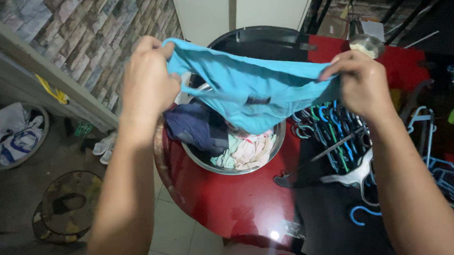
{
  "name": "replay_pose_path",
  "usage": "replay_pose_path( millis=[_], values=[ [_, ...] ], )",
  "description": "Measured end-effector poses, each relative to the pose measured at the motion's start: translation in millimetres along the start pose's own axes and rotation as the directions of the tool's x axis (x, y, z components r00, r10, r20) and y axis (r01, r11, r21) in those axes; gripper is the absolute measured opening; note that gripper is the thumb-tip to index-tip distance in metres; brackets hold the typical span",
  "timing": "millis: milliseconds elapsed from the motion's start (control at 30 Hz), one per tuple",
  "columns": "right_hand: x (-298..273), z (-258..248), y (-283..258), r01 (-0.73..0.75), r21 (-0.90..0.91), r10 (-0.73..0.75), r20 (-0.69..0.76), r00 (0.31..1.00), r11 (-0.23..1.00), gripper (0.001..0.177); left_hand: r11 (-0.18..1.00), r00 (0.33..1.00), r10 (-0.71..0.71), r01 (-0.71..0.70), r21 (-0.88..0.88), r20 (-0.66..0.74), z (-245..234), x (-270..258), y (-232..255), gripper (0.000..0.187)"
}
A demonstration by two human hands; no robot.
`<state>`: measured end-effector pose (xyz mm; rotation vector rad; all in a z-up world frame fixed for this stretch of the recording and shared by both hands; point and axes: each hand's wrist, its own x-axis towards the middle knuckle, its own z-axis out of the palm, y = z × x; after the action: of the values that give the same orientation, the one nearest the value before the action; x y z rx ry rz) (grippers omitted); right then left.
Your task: The person picks up various undergarments from a metal bowl on a red table, places them onto plastic hangers, and hangs them on a shelf. The person handles bras and underwear, selecting hangers from a pile and moving the hung items to a shelf under a wooden surface.
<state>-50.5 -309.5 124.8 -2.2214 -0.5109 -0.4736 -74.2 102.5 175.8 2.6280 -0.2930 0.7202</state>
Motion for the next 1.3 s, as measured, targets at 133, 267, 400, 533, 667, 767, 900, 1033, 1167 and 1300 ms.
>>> replay_pose_path(
  millis=[133,267,400,533,667,767,900,1033,1167,1300],
  values=[
    [-14,-9,-17,0.198,-0.279,-0.231,-0.091,0.969,0.940,0.067,0.980,0.953,0.038,-0.094,-0.174,-0.300,7,-4,17,0.043],
    [-20,-14,-13,0.177,-0.280,-0.203,-0.068,0.977,0.944,0.057,0.966,0.942,0.094,-0.164,-0.198,-0.321,26,-11,18,0.040],
    [-19,-27,4,-0.025,-0.123,0.020,-0.044,0.999,0.992,0.051,0.994,0.981,0.065,-0.081,-0.079,-0.185,39,-4,13,0.045],
    [-28,-35,19,0.003,-0.095,-0.002,0.010,1.000,0.995,0.052,0.992,0.980,0.019,-0.044,-0.121,-0.200,43,-7,16,0.051],
    [-27,-32,16,-0.094,-0.195,0.085,-0.052,0.995,0.976,0.044,0.987,0.987,-0.038,0.013,-0.157,-0.158,37,2,29,0.052],
    [-30,-29,12,-0.202,-0.179,0.169,-0.183,0.969,0.963,0.023,0.988,0.985,0.017,-0.043,-0.148,-0.173,33,1,33,0.051],
    [-28,-28,11,-0.103,-0.340,-0.005,-0.302,0.953,0.935,0.021,0.965,0.973,0.073,-0.125,-0.232,-0.219,34,5,33,0.046],
    [-29,-29,13,-0.039,-0.553,0.057,0.015,0.998,0.832,0.025,0.972,0.988,0.107,-0.128,-0.198,-0.113,31,2,24,0.040],
    [-30,-38,18,-0.142,-0.328,0.066,-0.234,0.970,0.934,0.017,0.965,0.996,0.022,-0.044,-0.257,-0.088,29,9,25,0.041],
    [-40,-45,33,-0.321,-0.167,0.289,-0.192,0.938,0.932,0.020,0.971,0.993,0.110,-0.117,-0.206,-0.048,28,10,39,0.041]
  ],
)
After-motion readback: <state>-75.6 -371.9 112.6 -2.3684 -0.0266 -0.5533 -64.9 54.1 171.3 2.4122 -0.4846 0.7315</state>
